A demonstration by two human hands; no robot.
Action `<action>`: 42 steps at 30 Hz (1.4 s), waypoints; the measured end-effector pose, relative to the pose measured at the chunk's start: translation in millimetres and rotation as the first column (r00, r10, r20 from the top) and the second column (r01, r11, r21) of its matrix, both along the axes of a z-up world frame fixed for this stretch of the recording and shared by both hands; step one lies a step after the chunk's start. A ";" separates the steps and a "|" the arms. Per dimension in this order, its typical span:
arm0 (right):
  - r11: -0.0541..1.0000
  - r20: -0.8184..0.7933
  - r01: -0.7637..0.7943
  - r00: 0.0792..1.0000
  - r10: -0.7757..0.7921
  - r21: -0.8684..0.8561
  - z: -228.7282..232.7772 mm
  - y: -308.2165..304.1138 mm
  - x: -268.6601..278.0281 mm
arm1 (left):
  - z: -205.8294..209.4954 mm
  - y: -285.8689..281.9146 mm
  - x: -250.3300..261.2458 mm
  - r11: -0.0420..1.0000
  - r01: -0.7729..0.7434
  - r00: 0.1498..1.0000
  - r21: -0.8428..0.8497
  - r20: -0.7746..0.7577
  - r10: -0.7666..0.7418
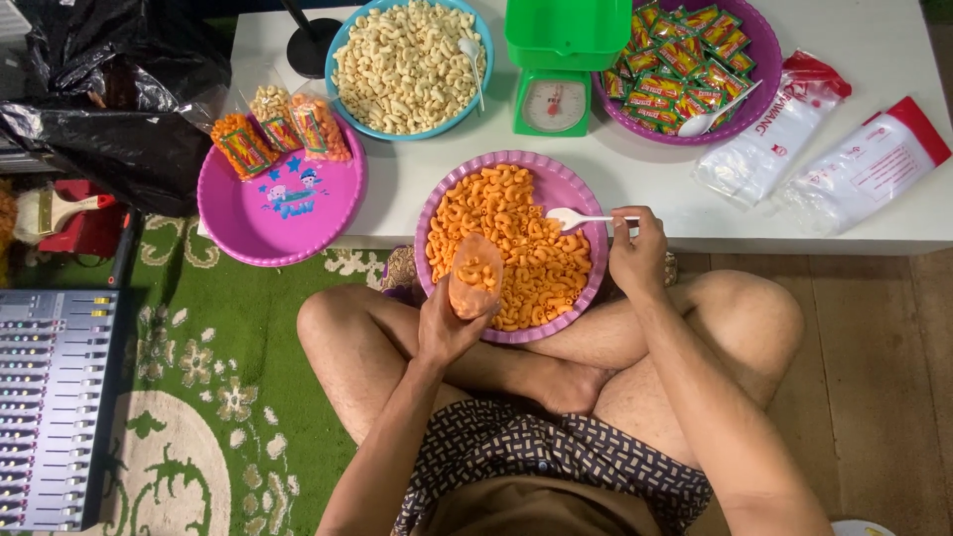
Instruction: A person sitting on the floor uses a spoon to fill small plastic bags with orange snacks from a large bowl.
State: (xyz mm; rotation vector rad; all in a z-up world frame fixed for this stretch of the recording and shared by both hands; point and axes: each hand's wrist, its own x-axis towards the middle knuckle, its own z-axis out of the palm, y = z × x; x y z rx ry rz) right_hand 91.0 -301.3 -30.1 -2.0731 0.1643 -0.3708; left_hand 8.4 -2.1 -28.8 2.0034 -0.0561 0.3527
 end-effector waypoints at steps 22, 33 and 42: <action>0.980 -0.077 0.013 0.997 0.002 0.199 17.8 18.3 8.7 | 0.2 -0.7 0.0 1.000 0.007 0.999 -0.022 -0.040 -0.007; 0.960 -0.070 0.070 0.996 -0.053 0.270 7.3 8.6 6.9 | 5.4 -0.3 -1.4 0.999 0.001 0.999 -0.038 -0.050 -0.003; 0.922 -0.126 0.072 0.992 -0.026 0.381 38.5 15.9 -16.3 | -6.7 3.2 3.1 0.999 -0.015 0.994 -0.047 -0.110 0.010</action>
